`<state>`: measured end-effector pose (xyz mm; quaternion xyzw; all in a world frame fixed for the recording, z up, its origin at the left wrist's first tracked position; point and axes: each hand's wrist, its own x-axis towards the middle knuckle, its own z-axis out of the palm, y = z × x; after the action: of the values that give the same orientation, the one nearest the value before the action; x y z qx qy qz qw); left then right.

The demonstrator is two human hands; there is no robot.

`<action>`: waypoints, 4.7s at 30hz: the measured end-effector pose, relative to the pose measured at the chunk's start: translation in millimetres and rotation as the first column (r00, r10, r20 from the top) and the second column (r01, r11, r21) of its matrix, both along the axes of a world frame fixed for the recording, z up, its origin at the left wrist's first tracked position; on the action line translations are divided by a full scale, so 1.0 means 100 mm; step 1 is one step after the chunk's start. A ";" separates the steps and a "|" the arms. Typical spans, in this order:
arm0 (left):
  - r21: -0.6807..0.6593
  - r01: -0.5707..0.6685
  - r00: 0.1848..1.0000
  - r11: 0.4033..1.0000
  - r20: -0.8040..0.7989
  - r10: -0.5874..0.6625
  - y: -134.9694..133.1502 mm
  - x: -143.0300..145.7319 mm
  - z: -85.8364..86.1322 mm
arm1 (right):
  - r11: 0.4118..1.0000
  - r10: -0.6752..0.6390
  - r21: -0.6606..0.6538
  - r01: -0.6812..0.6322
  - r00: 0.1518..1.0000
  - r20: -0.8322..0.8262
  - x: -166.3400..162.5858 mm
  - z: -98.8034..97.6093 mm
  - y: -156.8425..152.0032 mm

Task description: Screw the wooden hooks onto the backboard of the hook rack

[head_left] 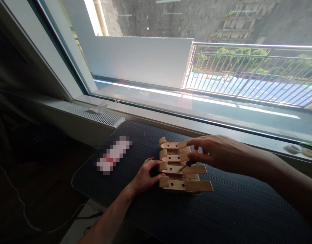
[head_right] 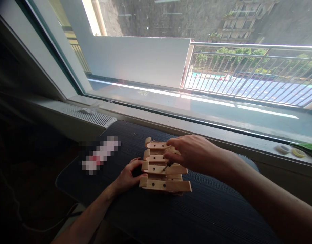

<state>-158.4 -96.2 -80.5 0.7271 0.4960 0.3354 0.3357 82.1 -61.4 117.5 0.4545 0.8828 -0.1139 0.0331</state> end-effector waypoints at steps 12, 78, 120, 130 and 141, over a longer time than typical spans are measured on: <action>-0.015 0.045 0.999 0.999 0.019 -0.044 0.01 -0.01 0.04 | 0.986 -0.135 -0.104 0.128 0.989 -0.059 0.25 -0.55 0.58; 0.038 0.025 0.999 0.999 -0.041 -0.023 0.01 0.02 0.01 | 0.849 -0.497 -0.428 0.311 0.745 -0.444 0.61 -0.91 0.13; 0.009 0.055 0.998 0.998 -0.034 -0.055 0.01 0.01 0.00 | 0.998 -0.056 -0.005 0.057 0.989 0.136 0.43 -0.76 -0.61; -0.030 0.039 0.997 0.999 -0.070 -0.041 0.03 0.04 0.01 | 0.998 0.012 -0.059 -0.007 0.996 0.086 0.48 -0.87 -0.67; 0.003 0.036 0.996 0.999 -0.076 -0.036 0.02 0.05 0.03 | 0.999 0.026 -0.026 -0.024 0.998 0.050 0.47 -0.87 -0.67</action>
<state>-153.1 -93.7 -77.4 0.7490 0.4944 0.3024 0.3210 129.3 -128.8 30.8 0.4457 0.8858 -0.1131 0.0627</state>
